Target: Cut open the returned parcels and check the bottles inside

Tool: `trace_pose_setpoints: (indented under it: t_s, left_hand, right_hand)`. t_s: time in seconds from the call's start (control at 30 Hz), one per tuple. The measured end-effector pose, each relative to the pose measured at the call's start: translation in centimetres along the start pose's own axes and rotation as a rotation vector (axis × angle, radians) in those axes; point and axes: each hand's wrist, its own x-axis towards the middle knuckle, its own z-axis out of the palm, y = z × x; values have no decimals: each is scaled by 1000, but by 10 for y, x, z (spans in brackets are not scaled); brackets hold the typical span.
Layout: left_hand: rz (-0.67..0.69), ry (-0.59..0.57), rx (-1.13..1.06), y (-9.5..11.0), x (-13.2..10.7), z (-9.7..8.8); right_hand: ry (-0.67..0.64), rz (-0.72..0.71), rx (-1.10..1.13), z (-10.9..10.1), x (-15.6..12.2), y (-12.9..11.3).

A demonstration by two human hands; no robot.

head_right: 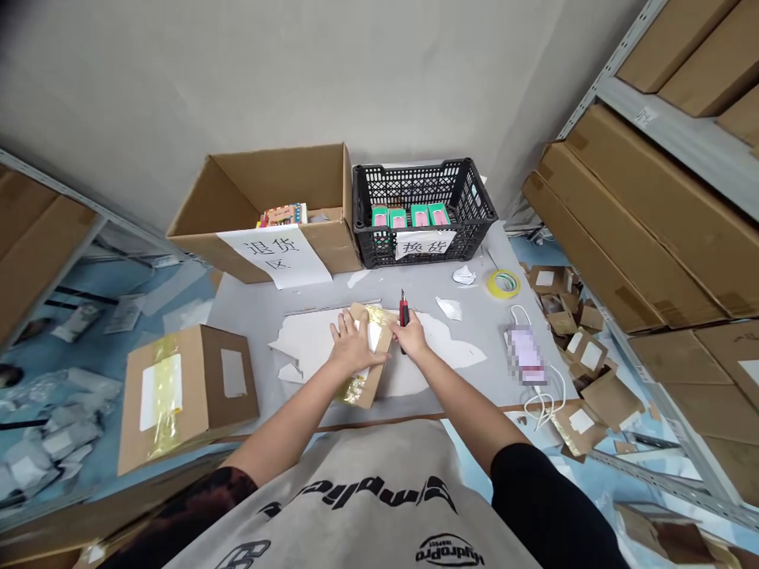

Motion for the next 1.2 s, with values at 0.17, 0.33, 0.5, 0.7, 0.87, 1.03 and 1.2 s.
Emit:
trace_pose_setpoints:
  t_s: [0.17,0.33,0.5,0.7,0.87,1.03,1.2]
  left_hand:
    - [181,-82,51,4,-3,-11]
    - [521,-120,34,-3,-13,-18]
    - [528,-176,14,-8,-8,-19]
    - [542,-181,21,-10,-5,-18]
    - [537,-173,6,-11,-6,-17]
    - [557,-162,6,-12,-6,-16]
    - [571,-160,2,-11,-8,-17]
  right_hand:
    - [-60,-7,-135,-15,-46,23]
    - [-271,221,-29,-57,-72,31]
    - [-464,281,-31,-93,-46,16]
    - [-661,276,-143,-95,-22,8]
    - [-738,288,-200,-96,-16,5]
    - [-722,288,-197,-98,-15,4]
    - [-774,263,-225,-93,-13,-1]
